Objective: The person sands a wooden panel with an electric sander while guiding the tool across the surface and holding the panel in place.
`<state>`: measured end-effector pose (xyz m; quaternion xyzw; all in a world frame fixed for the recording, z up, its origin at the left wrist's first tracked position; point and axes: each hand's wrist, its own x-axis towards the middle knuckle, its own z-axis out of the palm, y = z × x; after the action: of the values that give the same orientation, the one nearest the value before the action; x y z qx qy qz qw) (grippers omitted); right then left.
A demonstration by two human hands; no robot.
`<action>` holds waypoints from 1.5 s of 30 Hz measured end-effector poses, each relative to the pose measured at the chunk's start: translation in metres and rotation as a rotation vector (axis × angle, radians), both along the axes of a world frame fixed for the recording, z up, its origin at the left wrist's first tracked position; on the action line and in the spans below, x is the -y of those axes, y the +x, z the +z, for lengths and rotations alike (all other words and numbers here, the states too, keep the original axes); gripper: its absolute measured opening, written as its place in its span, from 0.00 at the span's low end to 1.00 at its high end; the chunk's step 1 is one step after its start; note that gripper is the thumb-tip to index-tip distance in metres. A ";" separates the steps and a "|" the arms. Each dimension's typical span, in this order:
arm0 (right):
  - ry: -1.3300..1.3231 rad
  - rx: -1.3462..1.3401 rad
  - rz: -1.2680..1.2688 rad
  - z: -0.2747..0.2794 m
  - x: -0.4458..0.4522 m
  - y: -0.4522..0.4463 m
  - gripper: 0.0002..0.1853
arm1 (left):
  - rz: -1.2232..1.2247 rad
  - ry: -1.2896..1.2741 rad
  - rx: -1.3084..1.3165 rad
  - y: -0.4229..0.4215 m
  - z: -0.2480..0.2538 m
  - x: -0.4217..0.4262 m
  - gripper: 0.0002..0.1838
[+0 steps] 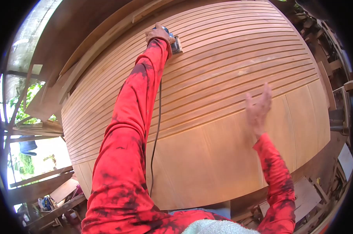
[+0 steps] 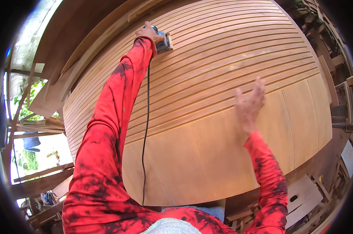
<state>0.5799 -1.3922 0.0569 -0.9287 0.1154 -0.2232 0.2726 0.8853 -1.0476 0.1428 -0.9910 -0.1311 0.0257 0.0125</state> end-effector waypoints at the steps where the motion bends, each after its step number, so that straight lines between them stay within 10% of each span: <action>1: -0.057 -0.024 -0.051 -0.003 0.041 0.017 0.46 | 0.009 0.001 -0.011 0.006 0.001 0.011 0.57; 8: -0.477 -0.272 -0.387 -0.052 0.212 0.056 0.45 | 0.036 -0.012 -0.044 0.033 0.005 0.071 0.56; 45: -0.427 -0.265 -0.393 -0.024 0.202 0.056 0.43 | -0.072 -0.141 0.118 0.097 0.007 0.301 0.52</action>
<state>0.6360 -1.5943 0.0331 -0.9459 0.2778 -0.1677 0.0059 0.9825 -1.3486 0.1494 -0.9932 -0.0937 -0.0242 -0.0640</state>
